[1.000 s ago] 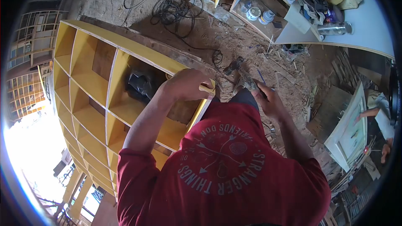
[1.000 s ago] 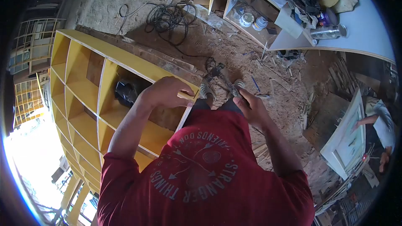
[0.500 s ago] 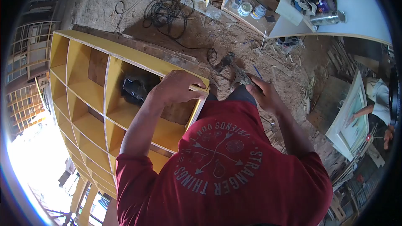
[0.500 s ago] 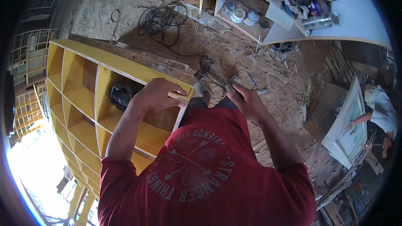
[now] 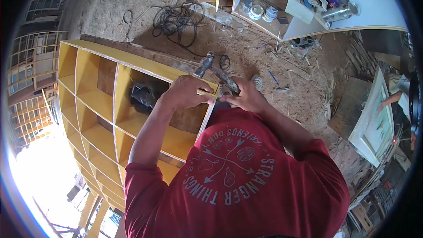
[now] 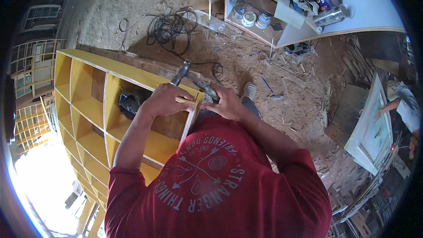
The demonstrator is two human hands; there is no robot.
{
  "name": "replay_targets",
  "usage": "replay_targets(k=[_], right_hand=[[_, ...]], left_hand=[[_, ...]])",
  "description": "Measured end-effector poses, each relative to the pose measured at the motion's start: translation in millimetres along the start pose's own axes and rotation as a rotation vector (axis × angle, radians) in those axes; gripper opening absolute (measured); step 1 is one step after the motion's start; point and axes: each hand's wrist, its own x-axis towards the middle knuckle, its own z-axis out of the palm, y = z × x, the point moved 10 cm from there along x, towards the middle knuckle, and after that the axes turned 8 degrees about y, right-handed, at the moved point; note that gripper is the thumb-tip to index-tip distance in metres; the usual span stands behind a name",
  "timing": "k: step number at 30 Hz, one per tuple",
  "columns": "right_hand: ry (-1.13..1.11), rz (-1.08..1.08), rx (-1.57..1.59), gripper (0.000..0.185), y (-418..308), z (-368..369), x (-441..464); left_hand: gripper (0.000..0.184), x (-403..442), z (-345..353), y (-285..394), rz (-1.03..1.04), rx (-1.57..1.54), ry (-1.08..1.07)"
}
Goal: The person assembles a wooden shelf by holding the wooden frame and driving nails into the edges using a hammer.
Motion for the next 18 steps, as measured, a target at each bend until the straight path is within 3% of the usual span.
replay_targets(k=[5, 11, 14, 18], right_hand=[[-0.027, -0.004, -0.082, 0.050, -1, 9, 5], [-0.013, -0.130, -0.092, 0.033, 8, 21, 0], [0.019, -0.201, -0.069, 0.030, 5, 28, -10], [0.010, -0.091, -0.058, 0.035, 12, 27, -11]], left_hand=[[0.055, -3, 2, -4, -0.075, 0.042, -0.021], [0.060, -2, 5, -10, -0.085, -0.018, -0.012], [0.063, -8, 0, -10, -0.207, -0.271, -0.057], [0.064, -10, -5, -6, -0.077, -0.014, 0.061]])
